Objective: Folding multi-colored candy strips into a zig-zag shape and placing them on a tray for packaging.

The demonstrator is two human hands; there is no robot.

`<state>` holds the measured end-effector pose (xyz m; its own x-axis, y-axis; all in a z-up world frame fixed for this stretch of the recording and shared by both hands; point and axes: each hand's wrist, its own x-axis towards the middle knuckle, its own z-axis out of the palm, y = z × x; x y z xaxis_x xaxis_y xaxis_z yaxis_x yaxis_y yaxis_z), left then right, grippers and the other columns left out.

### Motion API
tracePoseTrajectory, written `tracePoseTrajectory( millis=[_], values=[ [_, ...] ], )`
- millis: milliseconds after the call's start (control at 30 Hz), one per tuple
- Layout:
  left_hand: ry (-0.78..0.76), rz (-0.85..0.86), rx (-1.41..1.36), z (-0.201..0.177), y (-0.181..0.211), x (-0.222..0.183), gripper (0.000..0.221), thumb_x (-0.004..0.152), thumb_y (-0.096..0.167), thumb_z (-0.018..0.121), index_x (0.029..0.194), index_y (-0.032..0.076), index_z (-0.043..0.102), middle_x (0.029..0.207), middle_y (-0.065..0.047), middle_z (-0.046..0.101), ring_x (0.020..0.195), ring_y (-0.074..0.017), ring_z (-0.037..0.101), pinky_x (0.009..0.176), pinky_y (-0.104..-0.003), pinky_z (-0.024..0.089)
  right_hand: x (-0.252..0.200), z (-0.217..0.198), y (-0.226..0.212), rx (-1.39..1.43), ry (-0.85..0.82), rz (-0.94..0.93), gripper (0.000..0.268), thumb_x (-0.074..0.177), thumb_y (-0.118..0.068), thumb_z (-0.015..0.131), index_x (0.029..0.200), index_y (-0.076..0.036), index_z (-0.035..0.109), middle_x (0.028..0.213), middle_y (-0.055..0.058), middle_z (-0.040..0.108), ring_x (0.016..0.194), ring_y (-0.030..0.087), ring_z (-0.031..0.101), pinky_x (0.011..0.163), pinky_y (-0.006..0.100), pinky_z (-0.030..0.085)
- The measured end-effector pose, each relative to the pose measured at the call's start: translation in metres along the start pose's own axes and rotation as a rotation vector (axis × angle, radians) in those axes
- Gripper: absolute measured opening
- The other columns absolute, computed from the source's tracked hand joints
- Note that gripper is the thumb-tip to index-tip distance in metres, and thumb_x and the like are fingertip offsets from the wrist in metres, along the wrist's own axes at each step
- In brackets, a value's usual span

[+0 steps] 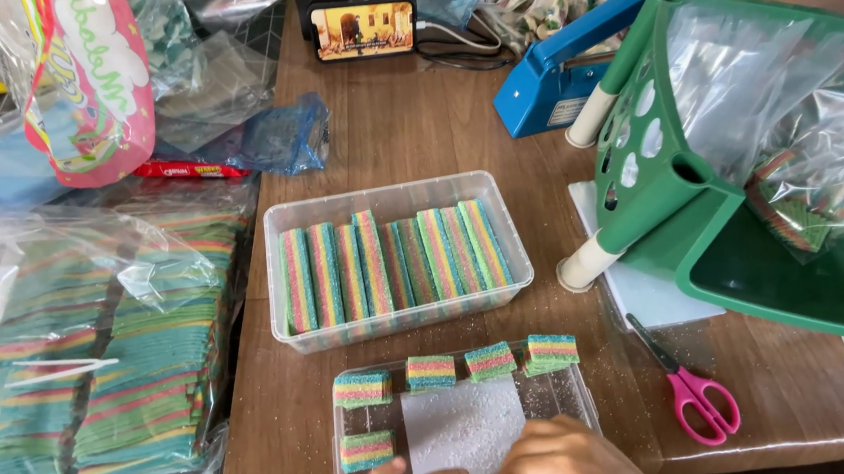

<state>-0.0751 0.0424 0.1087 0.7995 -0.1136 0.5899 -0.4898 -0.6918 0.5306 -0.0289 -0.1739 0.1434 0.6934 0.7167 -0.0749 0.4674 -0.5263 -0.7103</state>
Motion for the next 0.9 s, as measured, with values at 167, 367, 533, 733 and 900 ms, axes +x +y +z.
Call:
tracePoseTrajectory(
  millis=[167, 367, 533, 733, 900],
  values=[
    [0.305, 0.265, 0.327, -0.033, -0.019, 0.033, 0.009, 0.093, 0.047, 0.072, 0.101, 0.05, 0.069, 0.102, 0.034, 0.068, 0.096, -0.0018, 0.067, 0.101, -0.037, 0.039, 0.014, 0.002, -0.007, -0.178, 0.136, 0.11, 0.039, 0.076, -0.043, 0.091, 0.108, -0.024, 0.08, 0.103, -0.011, 0.079, 0.098, 0.013, 0.064, 0.086, 0.036, 0.044],
    [0.291, 0.064, 0.373, -0.081, -0.054, 0.019, 0.016, 0.088, 0.041, 0.069, 0.103, 0.039, 0.072, 0.105, 0.015, 0.073, 0.099, -0.0146, 0.071, 0.11, -0.044, 0.039, 0.033, 0.022, -0.004, -0.484, 0.346, 0.062, 0.04, 0.075, -0.043, 0.09, 0.109, -0.027, 0.076, 0.102, -0.005, 0.065, 0.096, 0.021, 0.065, 0.083, 0.045, 0.047],
    [0.211, 0.074, 0.425, -0.081, -0.053, 0.013, 0.015, 0.087, 0.036, 0.068, 0.1, 0.043, 0.072, 0.107, 0.019, 0.07, 0.101, -0.0141, 0.069, 0.108, -0.045, 0.04, 0.045, 0.025, -0.016, -0.516, 0.291, 0.106, 0.043, 0.075, -0.037, 0.091, 0.113, -0.025, 0.075, 0.099, 0.001, 0.06, 0.086, 0.027, 0.066, 0.074, 0.047, 0.053],
    [0.225, 0.177, 0.426, -0.057, -0.021, 0.038, 0.005, 0.091, 0.031, 0.07, 0.089, 0.033, 0.074, 0.094, 0.021, 0.072, 0.093, -0.0097, 0.07, 0.103, -0.042, 0.036, 0.054, 0.021, -0.031, -0.319, 0.157, 0.315, 0.042, 0.089, -0.046, 0.078, 0.125, -0.028, 0.068, 0.11, -0.002, 0.062, 0.078, 0.032, 0.073, 0.059, 0.052, 0.059],
    [0.093, 0.268, 0.389, -0.043, -0.018, 0.04, 0.012, 0.095, 0.021, 0.068, 0.086, 0.026, 0.074, 0.096, 0.014, 0.07, 0.102, -0.0174, 0.072, 0.106, -0.053, 0.039, 0.047, 0.026, -0.025, -0.194, 0.16, 0.341, 0.046, 0.089, -0.039, 0.076, 0.131, -0.025, 0.065, 0.122, -0.001, 0.062, 0.091, 0.031, 0.074, 0.063, 0.052, 0.059]
  ],
)
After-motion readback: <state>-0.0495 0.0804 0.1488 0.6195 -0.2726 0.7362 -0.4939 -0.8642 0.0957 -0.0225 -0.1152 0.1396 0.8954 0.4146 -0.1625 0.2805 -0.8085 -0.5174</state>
